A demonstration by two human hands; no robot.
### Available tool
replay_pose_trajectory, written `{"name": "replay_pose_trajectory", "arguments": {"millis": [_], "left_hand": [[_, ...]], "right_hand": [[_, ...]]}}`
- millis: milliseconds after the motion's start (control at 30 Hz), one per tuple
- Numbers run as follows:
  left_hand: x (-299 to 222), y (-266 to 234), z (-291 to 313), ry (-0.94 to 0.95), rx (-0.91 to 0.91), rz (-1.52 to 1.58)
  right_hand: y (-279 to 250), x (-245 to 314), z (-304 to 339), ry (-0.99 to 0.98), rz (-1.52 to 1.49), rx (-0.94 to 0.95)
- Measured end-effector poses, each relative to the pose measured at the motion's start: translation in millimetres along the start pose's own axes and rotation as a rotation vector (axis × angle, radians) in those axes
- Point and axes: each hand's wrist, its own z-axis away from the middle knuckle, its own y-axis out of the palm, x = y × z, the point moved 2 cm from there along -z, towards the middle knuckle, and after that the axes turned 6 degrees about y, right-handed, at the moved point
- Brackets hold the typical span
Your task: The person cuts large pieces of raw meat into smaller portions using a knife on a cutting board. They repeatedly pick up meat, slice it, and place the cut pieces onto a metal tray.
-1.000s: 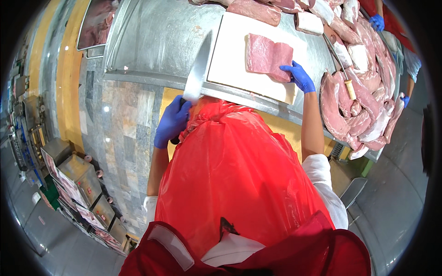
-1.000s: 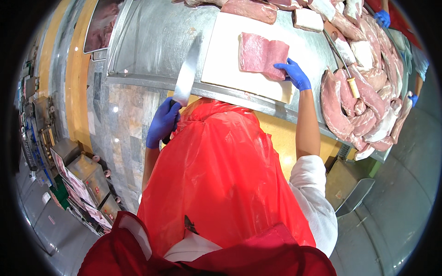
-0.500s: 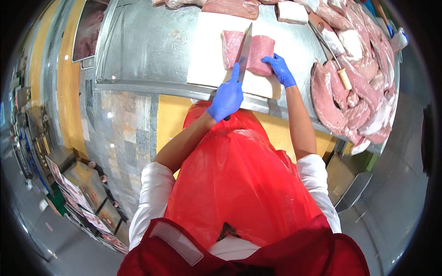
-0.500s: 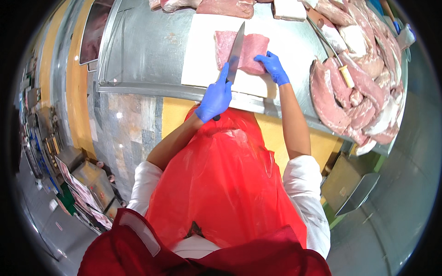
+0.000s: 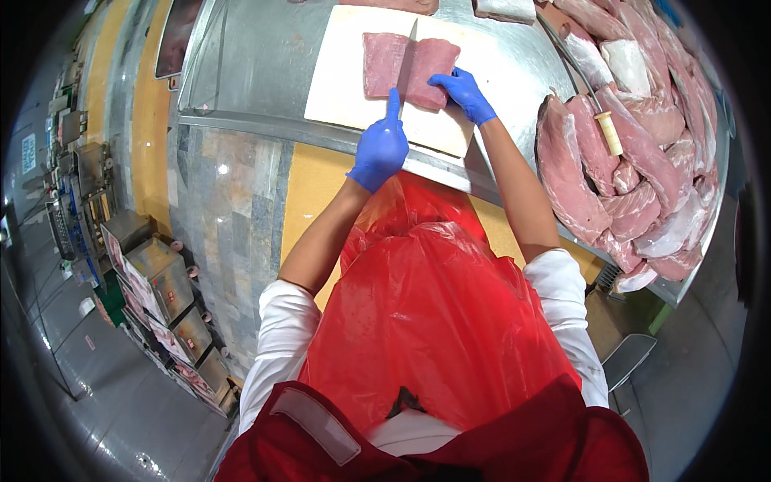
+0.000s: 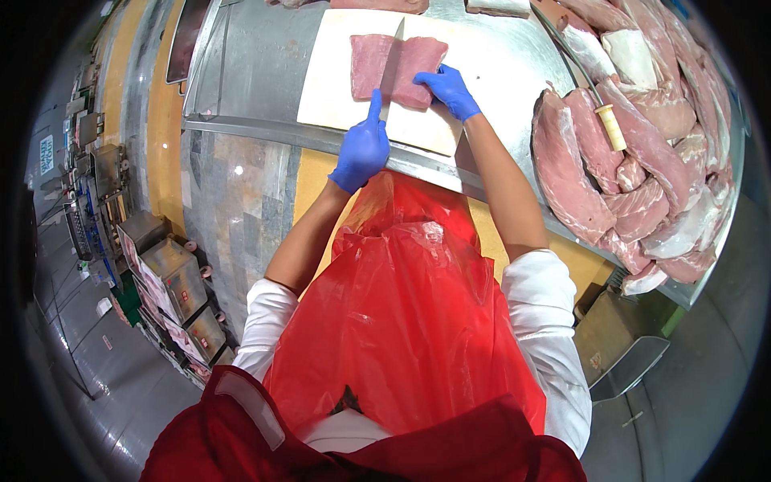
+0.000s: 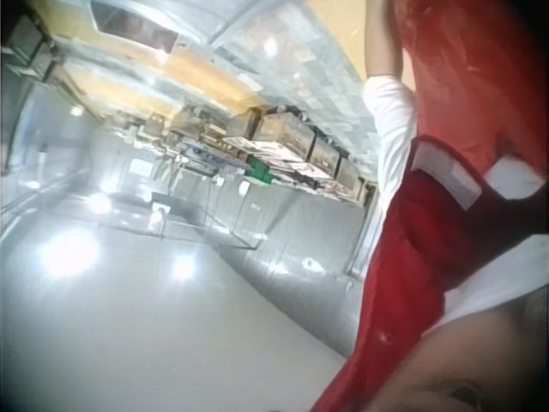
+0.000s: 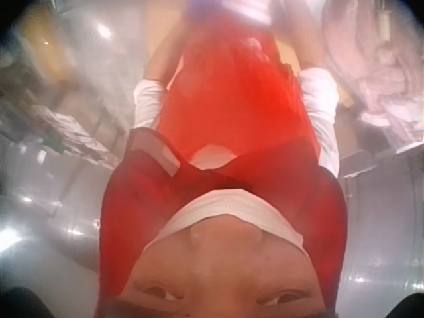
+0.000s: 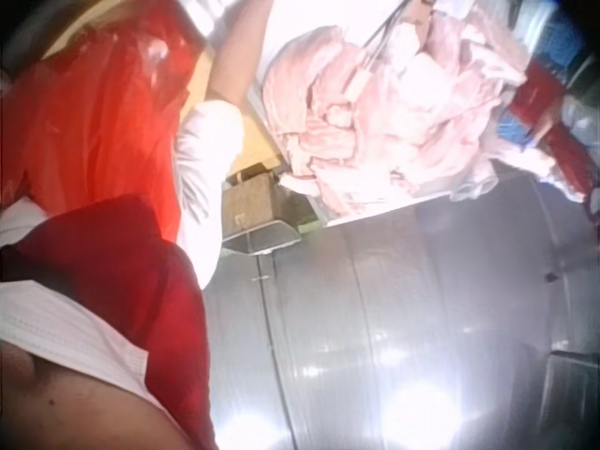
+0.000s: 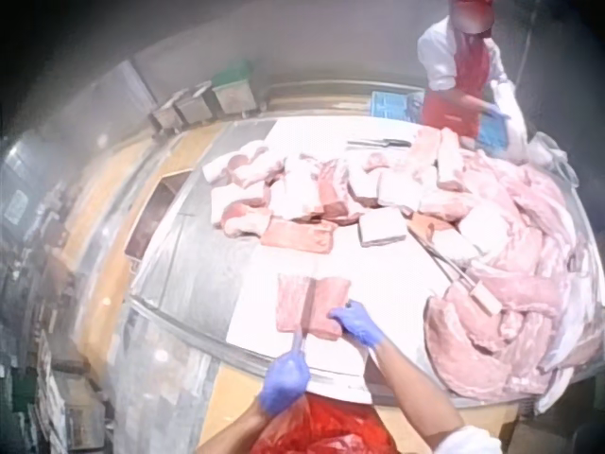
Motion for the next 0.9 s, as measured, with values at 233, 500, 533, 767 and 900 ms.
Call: {"name": "replay_pose_trajectory", "arguments": {"millis": [233,500,533,767,900], "left_hand": [[-13.1,2.6,-7.3,-0.216,0.211,-0.205],[-18.4,-1.3,0.9,-0.277,0.283,-0.213],[-17.7,-0.8,5.7,-0.269,0.27,-0.189],[-0.2,15.5,56.8,0.031,0.079,-0.318],[-13.0,5.0,82.7,-0.127,0.188,-0.318]], "right_hand": [[-1.2,1.1,-0.5,0.003,0.018,0.009],[-2.5,3.5,1.0,-0.012,-0.017,0.035],[-2.1,4.5,1.3,-0.022,-0.017,0.037],[-3.9,2.4,-2.1,-0.052,-0.012,0.014],[-2.4,5.0,1.2,-0.055,0.059,0.006]]}}
